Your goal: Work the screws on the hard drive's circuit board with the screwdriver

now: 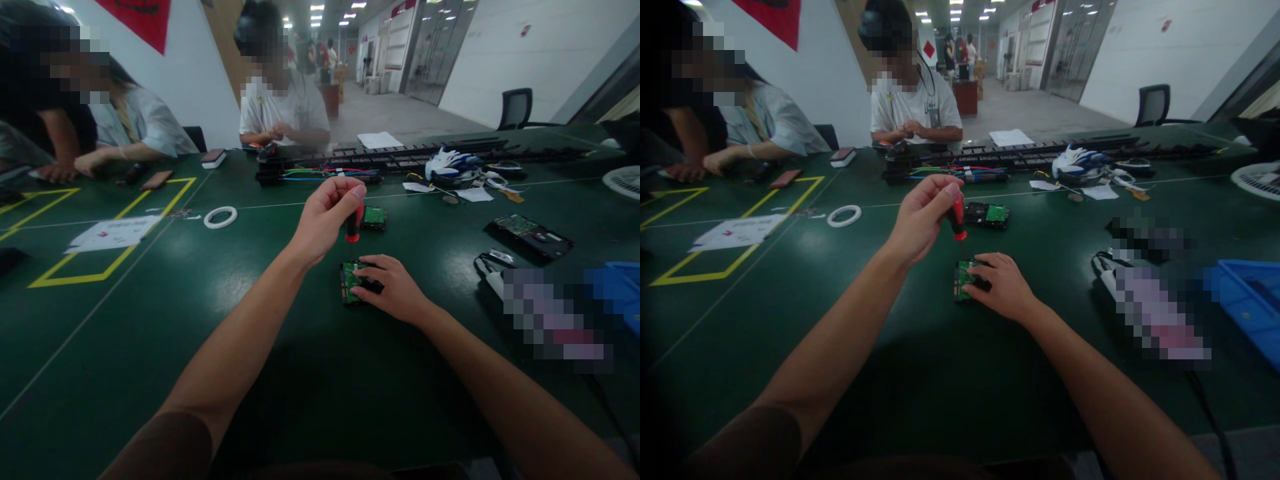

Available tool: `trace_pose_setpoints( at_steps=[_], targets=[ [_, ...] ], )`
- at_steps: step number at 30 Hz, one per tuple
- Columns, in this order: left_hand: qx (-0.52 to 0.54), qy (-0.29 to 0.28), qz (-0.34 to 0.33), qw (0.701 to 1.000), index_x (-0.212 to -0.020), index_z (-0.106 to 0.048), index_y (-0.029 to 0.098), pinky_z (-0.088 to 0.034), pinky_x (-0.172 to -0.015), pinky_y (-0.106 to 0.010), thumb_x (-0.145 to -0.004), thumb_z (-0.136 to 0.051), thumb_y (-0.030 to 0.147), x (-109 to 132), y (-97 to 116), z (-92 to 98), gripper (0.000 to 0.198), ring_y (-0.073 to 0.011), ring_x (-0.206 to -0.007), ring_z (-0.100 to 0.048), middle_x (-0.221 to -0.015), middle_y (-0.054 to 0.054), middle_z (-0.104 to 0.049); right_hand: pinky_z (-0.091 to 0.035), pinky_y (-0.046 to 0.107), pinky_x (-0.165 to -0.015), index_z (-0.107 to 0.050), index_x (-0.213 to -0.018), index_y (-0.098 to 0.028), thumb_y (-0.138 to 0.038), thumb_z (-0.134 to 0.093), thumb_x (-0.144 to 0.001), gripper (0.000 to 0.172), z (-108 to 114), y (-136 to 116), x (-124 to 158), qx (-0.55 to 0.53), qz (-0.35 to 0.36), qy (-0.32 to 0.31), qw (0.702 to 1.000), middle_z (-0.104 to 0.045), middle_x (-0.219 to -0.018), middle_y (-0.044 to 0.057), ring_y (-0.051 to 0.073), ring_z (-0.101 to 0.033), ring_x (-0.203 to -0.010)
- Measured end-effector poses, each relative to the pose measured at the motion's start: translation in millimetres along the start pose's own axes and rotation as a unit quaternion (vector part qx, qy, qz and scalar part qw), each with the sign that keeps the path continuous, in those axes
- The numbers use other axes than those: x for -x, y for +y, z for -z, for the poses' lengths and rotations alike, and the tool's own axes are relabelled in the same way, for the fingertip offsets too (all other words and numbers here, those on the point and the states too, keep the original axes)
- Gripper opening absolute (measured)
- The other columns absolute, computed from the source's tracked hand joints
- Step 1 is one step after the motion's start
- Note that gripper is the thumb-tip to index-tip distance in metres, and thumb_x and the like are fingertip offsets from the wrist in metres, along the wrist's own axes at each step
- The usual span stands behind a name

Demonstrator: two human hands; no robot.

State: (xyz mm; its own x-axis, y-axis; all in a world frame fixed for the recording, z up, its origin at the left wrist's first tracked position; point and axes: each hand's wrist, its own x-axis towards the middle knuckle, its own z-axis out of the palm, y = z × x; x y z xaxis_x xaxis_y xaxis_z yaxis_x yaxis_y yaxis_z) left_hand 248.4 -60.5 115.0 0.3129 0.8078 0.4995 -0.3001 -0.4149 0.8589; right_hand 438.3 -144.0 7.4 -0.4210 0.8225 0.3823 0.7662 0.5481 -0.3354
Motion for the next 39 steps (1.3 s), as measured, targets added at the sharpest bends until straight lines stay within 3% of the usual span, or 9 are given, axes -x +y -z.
trace_pose_setpoints(
  at_steps=[5, 10, 19, 27, 30, 34, 39],
  targets=[
    [0.025, 0.013, 0.038, 0.999, -0.101, -0.061, 0.019, -0.056, -0.074, -0.024, -0.097, -0.068, 0.038, 1.5, 1.4, -2.2, 0.020, -0.0114, -0.081, -0.070, -0.089, -0.002, -0.074, -0.045, 0.061, -0.114, -0.075, -0.122, -0.028, -0.049, -0.071, -0.095, 0.035, -0.9, 1.4, 0.6, 0.005, 0.000, 0.001, 1.000, -0.066, -0.142, 0.010, 0.033, -0.061, -0.132],
    [0.032, -0.013, 0.045, 0.998, -0.097, -0.059, 0.020, -0.058, -0.082, -0.028, -0.099, -0.060, 0.035, 3.1, 6.6, -2.1, 0.016, -0.0144, -0.091, -0.073, -0.096, -0.005, -0.076, -0.046, 0.060, -0.114, -0.075, -0.123, -0.027, -0.049, -0.071, -0.095, 0.035, -0.4, 1.2, 0.8, 0.006, -0.001, -0.003, 1.000, -0.066, -0.142, 0.010, 0.033, -0.061, -0.132],
    [0.038, -0.005, 0.031, 0.999, -0.096, -0.069, 0.020, -0.059, -0.077, -0.026, -0.099, -0.053, 0.028, -0.2, 8.4, 1.3, 0.018, -0.0133, -0.083, -0.069, -0.089, -0.002, -0.069, -0.046, 0.059, -0.114, -0.075, -0.121, -0.026, -0.050, -0.071, -0.095, 0.035, -1.0, 1.7, 0.8, 0.006, 0.000, 0.002, 1.000, -0.066, -0.141, 0.011, 0.032, -0.062, -0.131],
    [0.090, 0.043, 0.047, 0.994, -0.092, -0.064, 0.019, -0.062, -0.080, -0.029, -0.105, -0.050, 0.043, 2.6, 7.8, -8.9, 0.031, -0.0132, -0.081, -0.069, -0.086, -0.002, -0.068, -0.047, 0.059, -0.113, -0.075, -0.121, -0.027, -0.049, -0.071, -0.095, 0.035, -2.3, 2.2, 0.8, 0.009, 0.002, 0.003, 1.000, -0.066, -0.141, 0.011, 0.032, -0.062, -0.131],
    [0.082, 0.041, 0.047, 0.995, -0.091, -0.062, 0.020, -0.060, -0.076, -0.026, -0.103, -0.057, 0.048, 3.7, 5.5, -10.1, 0.031, -0.0111, -0.075, -0.068, -0.084, -0.001, -0.066, -0.046, 0.060, -0.114, -0.075, -0.122, -0.026, -0.049, -0.070, -0.096, 0.035, -1.2, 1.3, 0.3, 0.010, 0.002, -0.002, 1.000, -0.066, -0.141, 0.011, 0.032, -0.062, -0.132],
    [0.066, 0.031, 0.053, 0.996, -0.098, -0.057, 0.022, -0.057, -0.073, -0.023, -0.096, -0.071, 0.041, 4.3, 3.6, -8.3, 0.023, -0.0083, -0.072, -0.066, -0.085, 0.002, -0.067, -0.046, 0.060, -0.113, -0.075, -0.121, -0.027, -0.048, -0.071, -0.095, 0.033, 0.1, -0.1, -0.2, 0.001, 0.003, 0.003, 1.000, -0.067, -0.141, 0.011, 0.032, -0.062, -0.130],
    [0.071, 0.009, 0.059, 0.996, -0.097, -0.052, 0.022, -0.058, -0.075, -0.025, -0.096, -0.071, 0.041, 5.6, 5.8, -7.6, 0.027, -0.0119, -0.083, -0.072, -0.092, -0.001, -0.072, -0.046, 0.059, -0.113, -0.075, -0.121, -0.027, -0.047, -0.071, -0.095, 0.033, -0.1, -0.7, 0.0, -0.001, 0.005, 0.005, 1.000, -0.067, -0.141, 0.011, 0.032, -0.062, -0.130]
  ],
)
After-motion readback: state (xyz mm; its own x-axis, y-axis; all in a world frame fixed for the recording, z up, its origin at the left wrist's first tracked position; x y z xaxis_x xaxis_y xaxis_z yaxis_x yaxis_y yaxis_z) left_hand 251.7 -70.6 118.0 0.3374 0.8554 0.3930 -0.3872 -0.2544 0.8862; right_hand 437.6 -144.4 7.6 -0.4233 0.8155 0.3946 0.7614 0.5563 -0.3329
